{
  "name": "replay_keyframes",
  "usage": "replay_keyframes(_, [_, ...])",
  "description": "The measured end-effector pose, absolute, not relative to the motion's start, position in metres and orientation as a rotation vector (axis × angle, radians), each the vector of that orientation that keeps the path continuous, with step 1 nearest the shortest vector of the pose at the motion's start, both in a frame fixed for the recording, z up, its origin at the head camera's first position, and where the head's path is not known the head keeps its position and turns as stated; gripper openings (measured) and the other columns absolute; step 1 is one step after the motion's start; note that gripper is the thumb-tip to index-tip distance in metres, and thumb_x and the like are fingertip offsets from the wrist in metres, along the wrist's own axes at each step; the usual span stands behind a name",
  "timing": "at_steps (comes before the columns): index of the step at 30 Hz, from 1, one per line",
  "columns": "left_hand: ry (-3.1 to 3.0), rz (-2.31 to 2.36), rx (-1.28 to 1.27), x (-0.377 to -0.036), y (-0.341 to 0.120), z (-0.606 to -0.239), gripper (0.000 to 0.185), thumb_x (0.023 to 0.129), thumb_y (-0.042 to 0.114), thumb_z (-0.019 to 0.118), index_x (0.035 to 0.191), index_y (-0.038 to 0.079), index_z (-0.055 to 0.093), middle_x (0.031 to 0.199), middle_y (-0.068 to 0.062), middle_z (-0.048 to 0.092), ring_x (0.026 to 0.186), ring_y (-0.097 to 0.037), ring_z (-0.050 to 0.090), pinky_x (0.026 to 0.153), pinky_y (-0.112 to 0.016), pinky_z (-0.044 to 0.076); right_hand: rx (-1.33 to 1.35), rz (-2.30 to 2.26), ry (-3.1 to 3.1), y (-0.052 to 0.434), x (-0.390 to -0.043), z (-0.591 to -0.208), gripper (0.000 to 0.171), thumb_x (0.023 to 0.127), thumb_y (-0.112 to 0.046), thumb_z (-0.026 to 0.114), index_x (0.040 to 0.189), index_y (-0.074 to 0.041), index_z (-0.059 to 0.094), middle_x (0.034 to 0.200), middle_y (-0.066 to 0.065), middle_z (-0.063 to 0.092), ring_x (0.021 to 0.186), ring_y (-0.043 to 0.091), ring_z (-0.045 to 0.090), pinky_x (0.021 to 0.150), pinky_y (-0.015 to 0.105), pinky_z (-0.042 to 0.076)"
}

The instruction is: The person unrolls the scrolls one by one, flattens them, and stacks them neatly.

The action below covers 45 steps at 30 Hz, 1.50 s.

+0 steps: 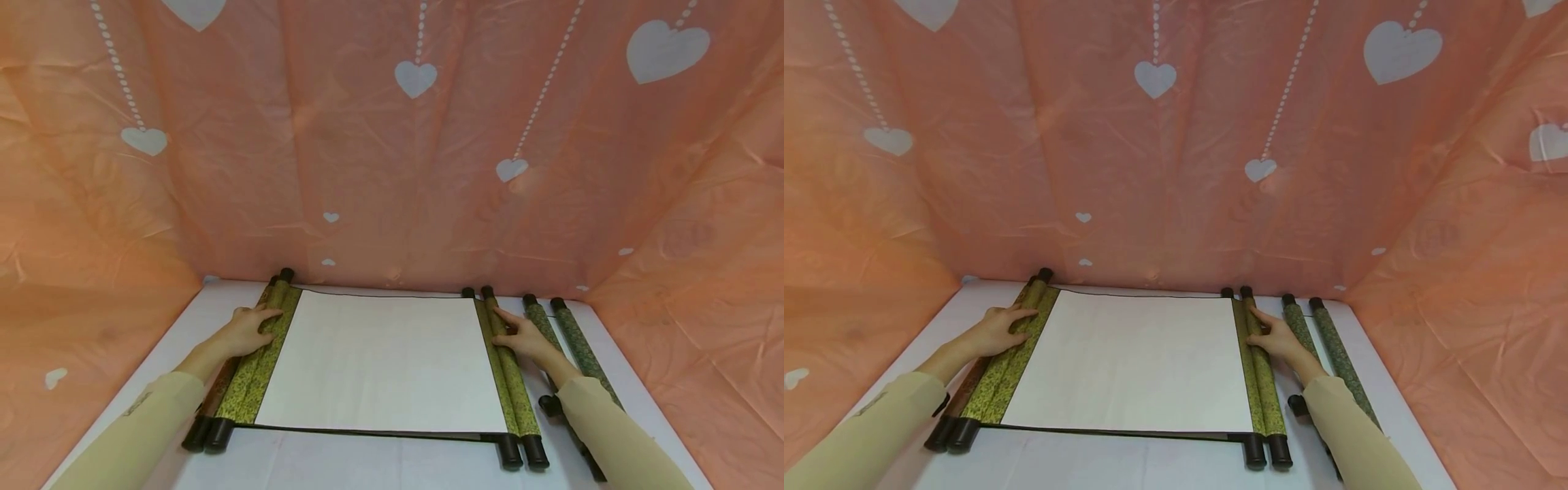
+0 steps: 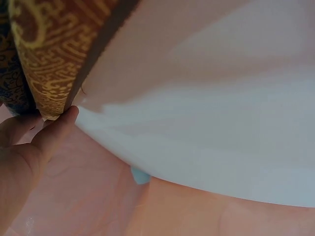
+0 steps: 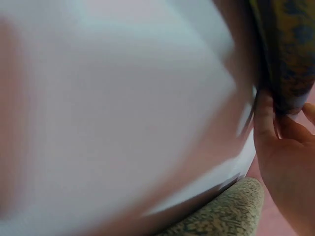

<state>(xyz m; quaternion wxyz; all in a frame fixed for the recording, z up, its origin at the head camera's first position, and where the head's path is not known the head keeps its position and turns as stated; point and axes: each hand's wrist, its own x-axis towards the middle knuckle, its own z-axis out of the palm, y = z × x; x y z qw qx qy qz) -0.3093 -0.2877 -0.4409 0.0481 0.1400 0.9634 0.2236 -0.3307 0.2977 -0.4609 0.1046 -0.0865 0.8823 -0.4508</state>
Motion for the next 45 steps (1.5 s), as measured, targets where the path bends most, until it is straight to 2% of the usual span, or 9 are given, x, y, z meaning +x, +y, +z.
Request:
replay_keyframes(4, [2.925,0.667,0.416,-0.307,-0.287,-0.439,0.058,0.098,0.012,0.067,0.15,-0.005,0.049,0.155,-0.048,0.023,0.136,-0.072,0.02,0.102,-0.08,0.032,-0.249,-1.299,2.618,0.298,-0.33,-0.463,0.081,0.099,-0.015,0.069,0.165,-0.003,0.024,0.163,0.036,0.023,0.145,0.057,0.03,0.113,0.065,0.036])
replay_keyframes(13, [2.934,0.622,0.409,-0.304,-0.287,-0.439,0.058,0.099,0.012,0.067,0.151,-0.004,0.048,0.156,-0.048,0.02,0.136,-0.071,0.02,0.098,-0.079,0.037,-0.249,-1.268,2.679,0.297,-0.331,-0.467,0.076,0.098,-0.015,0.07,0.162,0.0,0.03,0.159,0.037,0.031,0.139,0.057,0.04,0.108,0.063,0.043])
replay_keyframes(19, [2.963,0.527,0.406,-0.305,-0.283,-0.442,0.058,0.098,0.014,0.069,0.15,-0.004,0.05,0.156,-0.047,0.023,0.137,-0.07,0.023,0.092,-0.075,0.045,-0.209,-1.277,2.699,0.296,-0.328,-0.469,0.075,0.099,-0.017,0.07,0.162,-0.003,0.033,0.159,0.036,0.032,0.139,0.055,0.041,0.108,0.063,0.042])
replay_keyframes(27, [3.007,0.314,0.399,-0.31,-0.281,-0.447,0.057,0.097,0.025,0.075,0.146,0.0,0.057,0.154,-0.045,0.03,0.136,-0.068,0.028,0.079,-0.066,0.054,-0.191,-1.239,2.743,0.296,-0.321,-0.472,0.072,0.102,-0.026,0.068,0.162,-0.005,0.035,0.156,0.037,0.038,0.138,0.054,0.044,0.105,0.064,0.044])
replay_keyframes(33, [3.021,0.266,0.402,-0.306,-0.28,-0.448,0.057,0.098,0.026,0.073,0.146,0.0,0.058,0.155,-0.044,0.031,0.136,-0.066,0.029,0.078,-0.065,0.055,-0.21,-1.203,2.761,0.296,-0.316,-0.472,0.071,0.102,-0.027,0.068,0.161,-0.004,0.036,0.156,0.036,0.039,0.137,0.054,0.045,0.104,0.063,0.045])
replay_keyframes(39, [3.03,0.262,0.434,-0.301,-0.278,-0.446,0.055,0.098,0.024,0.071,0.146,0.0,0.057,0.155,-0.042,0.032,0.135,-0.065,0.031,0.077,-0.065,0.055,-0.315,-1.175,2.822,0.298,-0.313,-0.474,0.066,0.1,-0.018,0.07,0.156,0.002,0.042,0.155,0.036,0.039,0.13,0.055,0.052,0.1,0.062,0.049])
replay_keyframes(45, [3.057,0.277,0.491,-0.298,-0.276,-0.444,0.054,0.096,0.02,0.072,0.144,-0.002,0.059,0.154,-0.042,0.034,0.134,-0.065,0.035,0.085,-0.068,0.052,-0.419,-1.15,2.859,0.299,-0.306,-0.469,0.064,0.098,-0.014,0.07,0.154,0.004,0.044,0.155,0.036,0.039,0.12,0.051,0.059,0.093,0.058,0.053])
